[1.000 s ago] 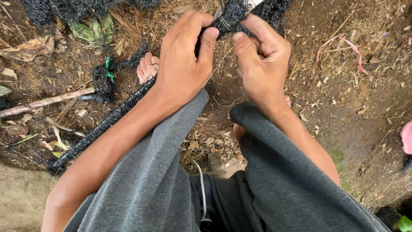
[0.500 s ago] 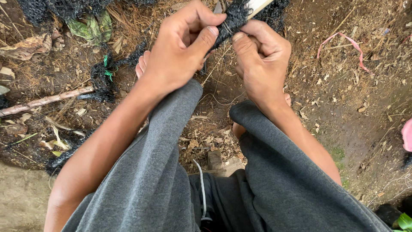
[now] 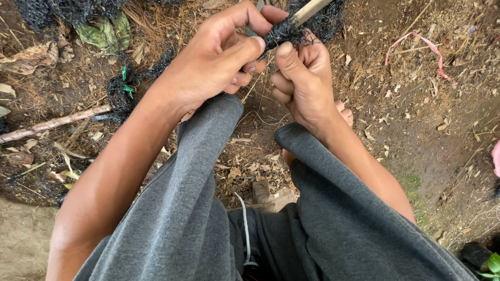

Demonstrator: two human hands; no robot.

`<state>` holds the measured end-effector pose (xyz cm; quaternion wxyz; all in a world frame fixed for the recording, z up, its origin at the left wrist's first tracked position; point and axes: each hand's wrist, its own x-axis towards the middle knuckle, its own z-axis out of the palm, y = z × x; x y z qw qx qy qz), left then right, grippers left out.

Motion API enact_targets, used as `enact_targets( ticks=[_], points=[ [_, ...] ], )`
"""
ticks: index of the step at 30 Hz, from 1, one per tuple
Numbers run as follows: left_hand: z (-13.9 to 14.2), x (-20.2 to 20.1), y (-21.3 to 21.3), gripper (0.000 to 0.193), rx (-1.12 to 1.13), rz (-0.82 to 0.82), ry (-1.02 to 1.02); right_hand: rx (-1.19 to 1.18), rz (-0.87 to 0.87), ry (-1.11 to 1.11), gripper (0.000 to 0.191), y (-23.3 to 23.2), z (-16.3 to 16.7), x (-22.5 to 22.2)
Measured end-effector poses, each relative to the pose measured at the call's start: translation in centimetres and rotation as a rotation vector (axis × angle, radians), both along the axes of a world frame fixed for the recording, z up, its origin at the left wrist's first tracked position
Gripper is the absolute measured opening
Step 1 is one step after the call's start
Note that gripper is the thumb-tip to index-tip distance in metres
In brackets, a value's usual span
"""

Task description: The person sits cross-legged on the ground and uses a thin stick to weave and tighten a black net. They repeatedly pull and adjust the net strands, then use a knife to cut a section of the net.

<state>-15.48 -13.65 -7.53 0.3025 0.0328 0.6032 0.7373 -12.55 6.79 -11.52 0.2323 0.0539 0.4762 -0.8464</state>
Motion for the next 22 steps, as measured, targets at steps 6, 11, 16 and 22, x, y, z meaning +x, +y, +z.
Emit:
enact_targets(
  ticks=[6,11,16,22],
  points=[
    [-0.6,-0.8,0.1,0.019,0.053,-0.047,-0.104,0.007,-0.024,0.053,0.028,0.3,-0.7,0.0],
    [-2.4,-1.2,-0.4,0.033,0.123,-0.104,-0.210,0.066,-0.042,0.143,0.024,0.1,-0.9,0.1],
    [-3.9,-1.5,-0.3,0.021,0.240,-0.120,-0.117,0.133,-0.031,0.192,0.019,0.1,-1.2,-0.5],
    [-1.2,1.3,-0.2,0.038,-0.539,0.098,0.973,0.234,-0.119,0.202,0.023,0.0,-1.1,-0.6]
  ],
)
